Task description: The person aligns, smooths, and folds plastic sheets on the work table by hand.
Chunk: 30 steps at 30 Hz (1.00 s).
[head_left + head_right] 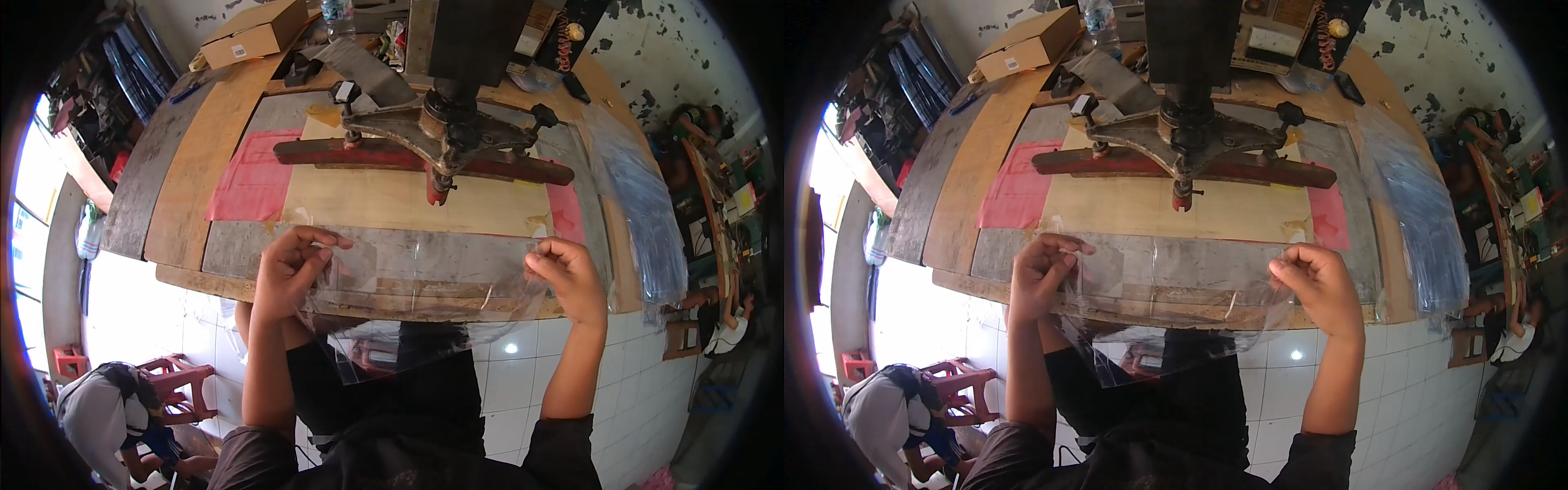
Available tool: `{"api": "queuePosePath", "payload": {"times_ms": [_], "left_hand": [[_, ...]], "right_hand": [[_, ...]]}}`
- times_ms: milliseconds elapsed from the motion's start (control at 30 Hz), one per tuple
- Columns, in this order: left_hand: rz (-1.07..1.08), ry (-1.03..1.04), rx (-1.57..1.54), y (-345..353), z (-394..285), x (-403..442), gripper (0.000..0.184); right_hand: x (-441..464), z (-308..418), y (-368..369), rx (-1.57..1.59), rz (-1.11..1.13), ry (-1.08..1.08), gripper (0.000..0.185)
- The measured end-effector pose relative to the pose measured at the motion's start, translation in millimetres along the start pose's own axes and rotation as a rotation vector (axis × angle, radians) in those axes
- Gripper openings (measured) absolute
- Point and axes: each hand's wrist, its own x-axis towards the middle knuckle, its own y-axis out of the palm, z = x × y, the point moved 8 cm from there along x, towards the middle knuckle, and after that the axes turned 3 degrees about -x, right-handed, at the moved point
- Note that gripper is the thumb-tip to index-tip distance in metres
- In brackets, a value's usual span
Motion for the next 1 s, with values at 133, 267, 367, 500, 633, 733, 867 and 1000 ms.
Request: {"api": "queuePosePath", "payload": {"times_ms": [133,267,367,500,633,733,867,1000], "left_hand": [[-0.002,-0.048,-0.027,0.4,0.8,0.7,0.021],[-0.019,-0.015,-0.024,1.0,1.8,1.5,0.017],[-0.035,0.021,-0.017,2.8,-3.7,1.5,0.017],[-0.043,0.025,0.028,-3.9,-2.6,-0.3,0.018],[-0.030,0.054,-0.023,-1.1,-4.0,-0.5,0.027],[-0.017,0.048,-0.014,2.3,-9.2,-0.9,0.027],[0.016,-0.004,0.026,1.2,-2.4,-1.0,0.023],[-0.017,0.030,0.104,1.2,-4.1,1.0,0.023]], "right_hand": [[-1.3,-0.8,0.6,-0.023,-0.058,0.001,0.017],[-4.1,-6.4,-0.5,-0.082,-0.080,-0.027,0.015],[-7.3,-3.6,0.8,-0.087,-0.104,-0.066,0.016],[-8.1,-13.2,17.4,0.064,0.058,0.053,0.016],[-12.9,-10.7,25.5,0.078,0.130,0.097,0.023],[-12.3,-8.9,18.3,0.046,0.024,0.025,0.022],[-11.2,-7.3,14.9,0.052,0.002,-0.028,0.021],[-3.2,-19.8,7.8,-0.015,-0.086,-0.009,0.018]]}}
